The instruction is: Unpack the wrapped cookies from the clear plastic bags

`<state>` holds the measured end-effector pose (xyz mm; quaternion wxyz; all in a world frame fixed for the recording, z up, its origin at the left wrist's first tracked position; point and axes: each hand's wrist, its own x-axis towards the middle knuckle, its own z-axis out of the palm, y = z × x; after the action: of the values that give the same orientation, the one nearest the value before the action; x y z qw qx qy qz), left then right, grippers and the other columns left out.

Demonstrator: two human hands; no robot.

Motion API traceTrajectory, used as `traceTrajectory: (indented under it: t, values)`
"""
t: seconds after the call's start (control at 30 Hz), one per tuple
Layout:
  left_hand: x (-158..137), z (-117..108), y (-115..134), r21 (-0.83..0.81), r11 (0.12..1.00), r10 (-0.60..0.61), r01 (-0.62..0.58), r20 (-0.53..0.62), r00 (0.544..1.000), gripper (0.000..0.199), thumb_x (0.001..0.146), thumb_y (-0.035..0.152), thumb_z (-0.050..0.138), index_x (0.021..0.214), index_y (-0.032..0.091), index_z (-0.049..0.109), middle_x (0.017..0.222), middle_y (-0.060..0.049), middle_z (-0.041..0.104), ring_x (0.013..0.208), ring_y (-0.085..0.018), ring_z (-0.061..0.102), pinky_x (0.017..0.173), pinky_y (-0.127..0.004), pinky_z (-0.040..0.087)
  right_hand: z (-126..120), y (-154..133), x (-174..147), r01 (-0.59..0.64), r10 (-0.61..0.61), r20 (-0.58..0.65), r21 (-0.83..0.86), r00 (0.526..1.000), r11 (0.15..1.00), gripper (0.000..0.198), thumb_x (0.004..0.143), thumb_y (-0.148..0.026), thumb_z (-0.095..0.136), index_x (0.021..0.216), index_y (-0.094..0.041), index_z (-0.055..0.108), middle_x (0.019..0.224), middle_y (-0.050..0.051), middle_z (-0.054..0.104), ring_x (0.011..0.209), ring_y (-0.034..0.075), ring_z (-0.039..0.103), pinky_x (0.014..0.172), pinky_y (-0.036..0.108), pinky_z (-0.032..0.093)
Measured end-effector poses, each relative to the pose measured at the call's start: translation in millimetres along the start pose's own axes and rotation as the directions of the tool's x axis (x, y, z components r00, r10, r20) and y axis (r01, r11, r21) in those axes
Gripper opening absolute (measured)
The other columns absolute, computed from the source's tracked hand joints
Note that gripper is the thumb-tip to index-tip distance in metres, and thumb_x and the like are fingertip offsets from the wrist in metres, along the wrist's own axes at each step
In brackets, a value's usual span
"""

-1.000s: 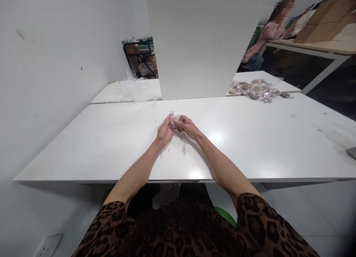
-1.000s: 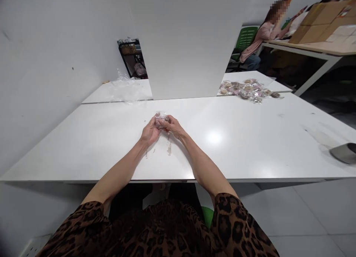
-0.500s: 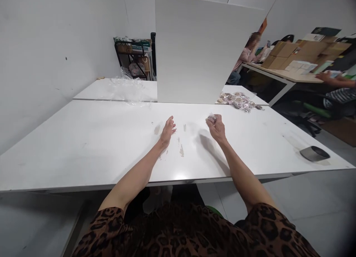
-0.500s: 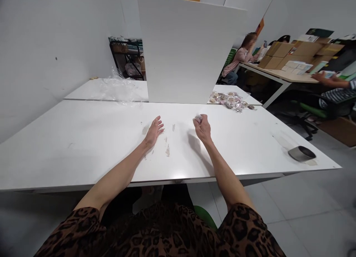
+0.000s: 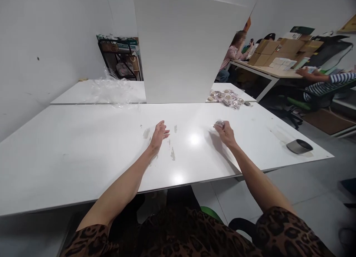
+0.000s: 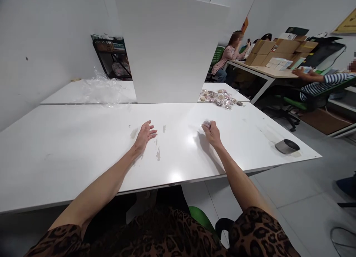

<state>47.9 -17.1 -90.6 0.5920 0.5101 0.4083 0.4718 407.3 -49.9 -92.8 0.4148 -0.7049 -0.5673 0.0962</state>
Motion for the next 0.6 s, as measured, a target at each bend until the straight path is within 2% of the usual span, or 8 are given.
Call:
traceTrajectory:
  t: [0.13,0.2,0.27,0.37,0.5,0.6]
  values:
    - [-2,4,0,0.038,0.999,0.015,-0.016,0.013,1.000,0.074,0.097,0.072,0.050,0.152,0.024,0.041,0.152,-0.018,0.049,0.124,-0.024,0.065,0.113,-0.046,0.051,-16,12,13,-0.124,0.123,0.066,0.014,0.990,0.992,0.030,0.082,-0.047,0.065,0.085,-0.026,0.044,0.078,0.001,0.060,0.073,0.019,0.052,0.071,0.033,0.042]
    - [-3,7,1,0.067,0.998,0.020,-0.021,0.026,0.999,0.071,0.098,0.070,0.050,0.151,0.024,0.042,0.149,-0.017,0.051,0.121,-0.023,0.066,0.112,-0.046,0.051,-23,17,25,-0.194,0.188,0.060,0.104,0.980,0.975,0.031,0.077,-0.043,0.072,0.084,-0.024,0.048,0.076,0.000,0.060,0.070,0.017,0.052,0.064,0.030,0.041]
    - [-5,9,2,0.106,0.994,0.023,-0.026,0.036,0.999,0.070,0.098,0.069,0.051,0.150,0.023,0.042,0.147,-0.016,0.052,0.118,-0.022,0.066,0.111,-0.046,0.052,-29,20,40,-0.307,0.300,0.068,0.262,0.951,0.915,0.035,0.072,-0.041,0.079,0.085,-0.023,0.052,0.074,-0.001,0.058,0.065,0.014,0.050,0.055,0.026,0.038]
    - [-7,12,4,0.165,0.986,0.022,-0.029,0.046,0.999,0.068,0.097,0.065,0.056,0.148,0.023,0.044,0.142,-0.015,0.053,0.113,-0.021,0.067,0.109,-0.046,0.052,-32,26,63,-0.490,0.461,0.175,0.394,0.870,0.777,0.033,0.066,-0.031,0.085,0.079,-0.020,0.056,0.068,0.000,0.057,0.055,0.010,0.046,0.043,0.022,0.030]
    - [-11,13,4,0.190,0.981,0.019,-0.028,0.045,0.999,0.062,0.096,0.060,0.061,0.145,0.025,0.048,0.140,-0.012,0.054,0.107,-0.019,0.068,0.106,-0.046,0.053,-27,34,98,-0.549,0.522,0.209,0.506,0.827,0.665,0.018,0.070,-0.018,0.082,0.074,-0.017,0.064,0.072,0.004,0.064,0.051,0.008,0.044,0.038,0.021,0.029]
    - [-13,14,4,0.183,0.983,0.009,-0.017,0.045,0.999,0.057,0.097,0.057,0.061,0.144,0.026,0.050,0.136,-0.010,0.056,0.100,-0.016,0.069,0.104,-0.044,0.053,-19,36,143,-0.602,0.577,0.219,0.477,0.787,0.640,0.018,0.078,-0.009,0.075,0.069,-0.017,0.062,0.070,0.005,0.062,0.048,0.007,0.038,0.036,0.022,0.025]
